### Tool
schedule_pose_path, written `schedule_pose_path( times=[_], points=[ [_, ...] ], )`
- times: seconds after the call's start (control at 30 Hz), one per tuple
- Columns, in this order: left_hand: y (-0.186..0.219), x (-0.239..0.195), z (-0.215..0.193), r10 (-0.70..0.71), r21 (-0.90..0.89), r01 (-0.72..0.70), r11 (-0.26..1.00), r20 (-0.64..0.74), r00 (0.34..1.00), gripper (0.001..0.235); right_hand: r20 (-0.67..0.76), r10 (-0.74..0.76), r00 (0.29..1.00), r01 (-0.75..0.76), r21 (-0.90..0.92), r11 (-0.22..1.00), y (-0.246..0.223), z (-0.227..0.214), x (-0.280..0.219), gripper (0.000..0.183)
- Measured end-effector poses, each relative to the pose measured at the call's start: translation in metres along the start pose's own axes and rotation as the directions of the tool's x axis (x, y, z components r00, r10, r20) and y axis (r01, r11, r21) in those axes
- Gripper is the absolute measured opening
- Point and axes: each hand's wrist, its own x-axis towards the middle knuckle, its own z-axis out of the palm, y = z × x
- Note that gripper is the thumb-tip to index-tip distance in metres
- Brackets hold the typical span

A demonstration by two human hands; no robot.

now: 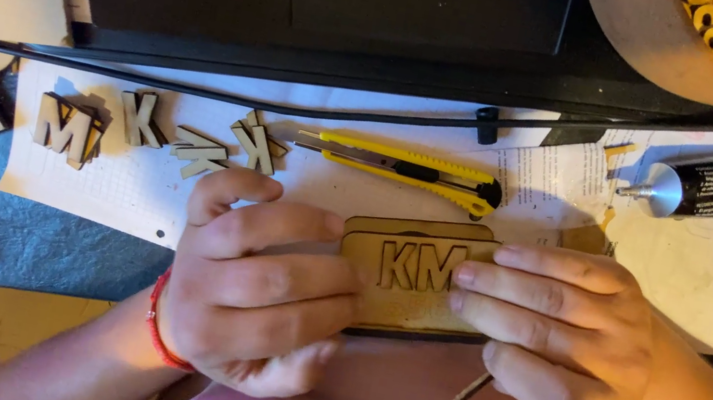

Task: Applying adhesive to small wooden letters and numbers and mounting them onto a wooden plaque.

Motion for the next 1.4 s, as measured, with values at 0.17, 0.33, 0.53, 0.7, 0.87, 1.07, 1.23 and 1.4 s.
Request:
schedule_pose_path(
  times=[0.17, 0.33, 0.53, 0.7, 0.87, 1.07, 1.23, 1.4],
  points=[
    [-0.001, 0.008, 0.000, 0.025, 0.002, -0.025, 1.000, 0.009, 1.000, 0.019, -0.025, -0.031, 0.999, 0.030, -0.025, 0.999, 0.002, 0.002, 0.003, 0.012],
    [0.000, 0.009, 0.000, -0.001, 0.068, -0.003, 0.998, 0.055, 0.998, 0.027, 0.039, 0.013, 0.999, -0.013, -0.003, 1.000, -0.003, -0.001, 0.001, 0.011],
    [0.000, 0.003, 0.002, 0.003, 0.090, -0.009, 0.996, 0.067, 0.998, 0.025, 0.024, 0.030, 0.999, -0.030, 0.002, 1.000, -0.003, -0.001, 0.001, 0.008],
    [0.000, 0.001, 0.002, 0.040, 0.083, -0.046, 0.995, 0.073, 0.997, 0.026, 0.025, 0.030, 0.999, -0.029, -0.025, 0.999, -0.004, -0.002, -0.001, 0.010],
    [-0.005, -0.003, 0.000, 0.011, -0.163, -0.010, 0.987, 0.003, 1.000, 0.026, -0.062, 0.095, 0.994, -0.100, -0.072, 0.992, -0.009, 0.002, -0.004, 0.012],
    [0.018, -0.009, 0.004, -0.174, 0.174, 0.131, 0.976, 0.262, 0.949, 0.075, -0.199, 0.248, 0.948, -0.269, -0.089, 0.959, -0.016, 0.005, -0.018, 0.037],
    [0.037, -0.030, 0.007, -0.170, 0.160, 0.147, 0.976, 0.140, 0.975, 0.078, -0.535, 0.249, 0.808, -0.284, 0.016, 0.959, -0.011, 0.031, -0.033, 0.018],
    [0.097, -0.048, -0.020, -0.097, 0.023, 0.095, 0.995, 0.110, 0.989, 0.080, -0.768, 0.396, 0.503, -0.282, 0.287, 0.916, -0.011, 0.042, -0.032, 0.028]
  ],
)
